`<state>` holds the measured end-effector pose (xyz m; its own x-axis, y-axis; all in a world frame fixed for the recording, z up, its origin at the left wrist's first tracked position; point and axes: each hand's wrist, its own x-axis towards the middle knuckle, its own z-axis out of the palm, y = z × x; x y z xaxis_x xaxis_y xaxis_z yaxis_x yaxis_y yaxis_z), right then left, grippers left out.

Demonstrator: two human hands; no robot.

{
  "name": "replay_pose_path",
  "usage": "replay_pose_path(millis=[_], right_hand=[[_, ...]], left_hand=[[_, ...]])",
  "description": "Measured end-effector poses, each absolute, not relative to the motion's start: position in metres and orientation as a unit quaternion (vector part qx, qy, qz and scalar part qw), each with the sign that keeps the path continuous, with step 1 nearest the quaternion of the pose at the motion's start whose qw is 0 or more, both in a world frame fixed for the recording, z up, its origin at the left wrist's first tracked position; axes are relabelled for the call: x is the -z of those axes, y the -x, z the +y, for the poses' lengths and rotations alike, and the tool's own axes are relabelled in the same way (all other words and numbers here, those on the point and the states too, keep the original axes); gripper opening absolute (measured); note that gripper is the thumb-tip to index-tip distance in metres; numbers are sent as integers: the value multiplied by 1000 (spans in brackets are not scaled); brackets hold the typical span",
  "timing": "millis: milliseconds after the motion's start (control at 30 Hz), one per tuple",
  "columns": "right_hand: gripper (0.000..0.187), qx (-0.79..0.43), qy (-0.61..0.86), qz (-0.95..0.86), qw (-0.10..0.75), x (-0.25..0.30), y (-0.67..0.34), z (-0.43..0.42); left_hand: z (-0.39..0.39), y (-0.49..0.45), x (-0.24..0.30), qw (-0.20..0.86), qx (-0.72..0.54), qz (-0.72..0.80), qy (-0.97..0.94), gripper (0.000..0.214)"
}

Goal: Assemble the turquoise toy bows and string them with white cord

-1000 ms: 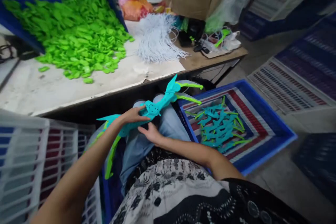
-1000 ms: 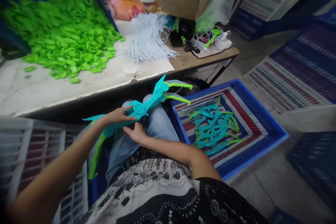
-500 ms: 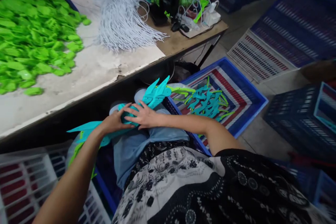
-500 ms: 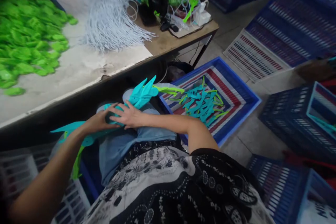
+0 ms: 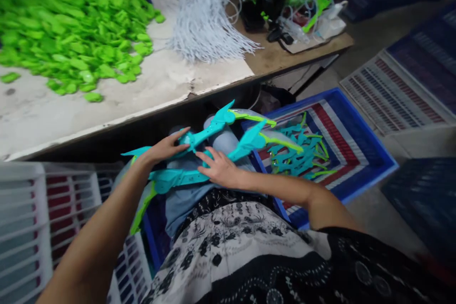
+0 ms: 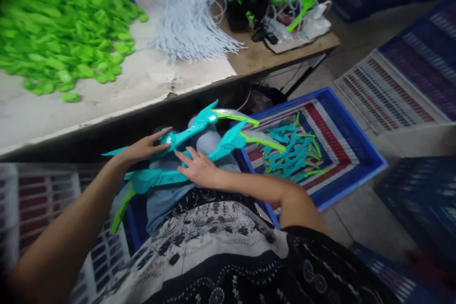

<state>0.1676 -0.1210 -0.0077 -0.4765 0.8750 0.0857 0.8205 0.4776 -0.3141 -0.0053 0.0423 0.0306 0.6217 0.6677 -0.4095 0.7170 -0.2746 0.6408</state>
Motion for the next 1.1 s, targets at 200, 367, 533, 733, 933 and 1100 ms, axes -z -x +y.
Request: replay_pose_path(millis=[200,367,533,733,933,1100], right_hand=[[62,-233,476,-848,33,3,-168,-138],[48,-277,420,-864,6,-33,-182,-99],[27,-142,498,-842,153,-68,-181,18],[50,-48,557,-812,167,-74,-129,191],[65,-119,593,-791,93,-60,-87,248],[60,-78,525,-840,116,-48,-118,208]], left_hand=[[45,-7,-5,407,39,395,-823,91],[46,0,-5,402,43,356,-843,91],[44,3,-6,371,79,306,-873,91],[20,-4,-10,221,66,352,-907,87],[-5,5,4,214,-56,403,-888,72],[-22,2,-54,339,-225,366,-837,40]])
